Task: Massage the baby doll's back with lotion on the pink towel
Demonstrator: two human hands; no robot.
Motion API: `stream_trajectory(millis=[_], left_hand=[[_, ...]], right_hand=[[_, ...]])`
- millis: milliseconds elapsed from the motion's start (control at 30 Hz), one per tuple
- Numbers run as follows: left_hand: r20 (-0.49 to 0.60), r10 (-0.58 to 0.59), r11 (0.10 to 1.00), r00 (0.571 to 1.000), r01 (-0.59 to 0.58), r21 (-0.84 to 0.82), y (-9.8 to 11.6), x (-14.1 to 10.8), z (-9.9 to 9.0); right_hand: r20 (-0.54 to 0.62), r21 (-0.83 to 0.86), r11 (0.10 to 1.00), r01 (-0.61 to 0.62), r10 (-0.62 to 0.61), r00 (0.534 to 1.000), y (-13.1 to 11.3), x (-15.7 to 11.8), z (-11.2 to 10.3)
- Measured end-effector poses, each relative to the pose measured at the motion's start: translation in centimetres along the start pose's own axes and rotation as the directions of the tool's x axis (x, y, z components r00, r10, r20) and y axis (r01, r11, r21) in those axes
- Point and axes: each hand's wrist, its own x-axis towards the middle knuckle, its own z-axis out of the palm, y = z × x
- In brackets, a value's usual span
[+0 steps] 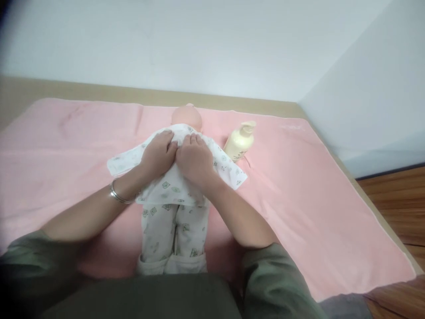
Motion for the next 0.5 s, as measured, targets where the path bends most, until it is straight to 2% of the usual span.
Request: stream_trajectory(millis=[133,233,367,500], left_hand=[[0.007,0.107,0.994,0.994,-0.107,-0.027,1.2,-1.4,-0.1],[0.049,0.033,0.997,0.998,-0.029,-0.07,0.8,-0.9,-0.1],[0.091,-0.108,0.99,0.99,0.116,-0.08,-0.7,0.9,0.1],[0.076,-0.102,0.991,0.992,0.108,-0.081,-1.1,1.4,0.2]], right_hand=[[0.029,0.153,0.98,-0.124,0.121,0.992,2.2,2.3,0.1],[0.018,0.137,0.981,-0.138,0.137,0.99,2.2,2.4,0.3],[0.008,0.02,0.991,-0.129,0.129,0.992,0.3,0.6,-0.2],[0.018,-0.044,0.998,-0.038,0.039,0.999,-1.1,-0.7,-1.1]])
